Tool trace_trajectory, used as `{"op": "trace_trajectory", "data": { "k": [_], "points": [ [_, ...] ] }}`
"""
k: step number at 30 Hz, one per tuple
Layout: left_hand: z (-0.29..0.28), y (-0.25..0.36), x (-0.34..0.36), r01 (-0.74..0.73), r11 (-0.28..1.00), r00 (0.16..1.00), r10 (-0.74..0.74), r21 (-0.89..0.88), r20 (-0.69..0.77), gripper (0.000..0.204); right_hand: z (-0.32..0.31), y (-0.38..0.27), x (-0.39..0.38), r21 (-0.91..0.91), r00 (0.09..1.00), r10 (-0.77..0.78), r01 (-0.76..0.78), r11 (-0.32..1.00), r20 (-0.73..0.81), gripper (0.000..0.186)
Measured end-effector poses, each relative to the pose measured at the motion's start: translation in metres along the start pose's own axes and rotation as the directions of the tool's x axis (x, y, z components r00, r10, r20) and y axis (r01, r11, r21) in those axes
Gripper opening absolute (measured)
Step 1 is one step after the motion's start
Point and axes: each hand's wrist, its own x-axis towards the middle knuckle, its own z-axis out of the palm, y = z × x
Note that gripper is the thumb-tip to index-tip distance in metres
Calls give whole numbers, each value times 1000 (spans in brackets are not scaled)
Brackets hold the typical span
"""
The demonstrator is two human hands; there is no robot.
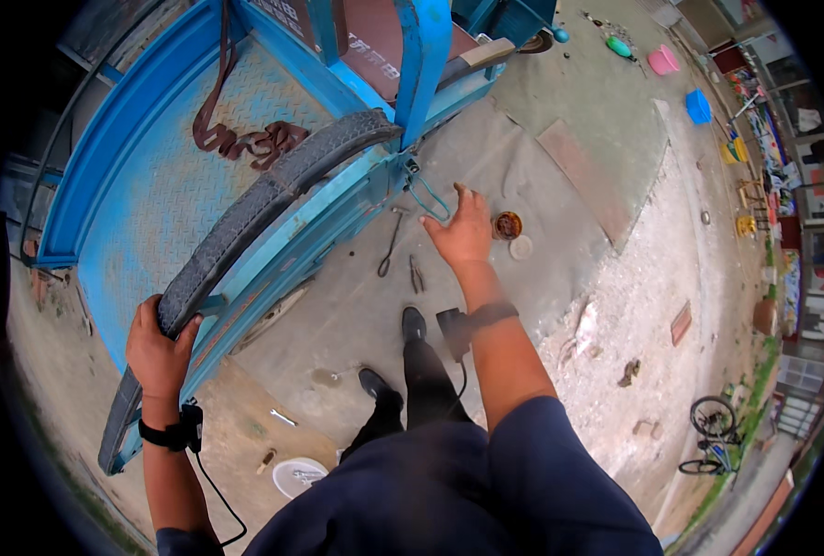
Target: The person works on the rear cargo bed of a blue three-wheeled vehicle. They repeatedly lift and lower the tailgate, inspect the hinge area, and use a wrench to tighten bolts on the frame. Tools and parts are visible on the ground nearby.
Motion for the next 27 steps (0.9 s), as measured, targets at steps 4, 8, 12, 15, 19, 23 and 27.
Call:
{"op": "trace_trajectory", "data": {
  "k": [4,8,12,15,19,23,27],
  "points": [
    [6,0,2,-15,1000,1000,15,13,16,58,39,51,17,47,924,188,-215,975,333,78],
    [1,1,4,-5,1000,1000,5,21,29,56,45,31,28,130,949,139,-182,975,284,60],
    [3,2,4,11,999,999,-12,32,47,54,40,-1,55,388,978,77,-148,910,193,37],
    [5,-2,2,18,1000,998,-18,13,55,54,38,-19,72,389,981,94,-154,908,169,28],
    [7,-3,5,32,999,998,-32,2,48,52,50,-6,74,413,980,143,-189,891,140,24],
    [8,-2,-5,82,996,995,-83,26,62,49,43,7,69,525,941,232,-330,784,246,26],
    [2,24,-55,36,999,997,-38,23,61,48,15,35,79,606,914,260,-402,686,311,26]
  ]
}}
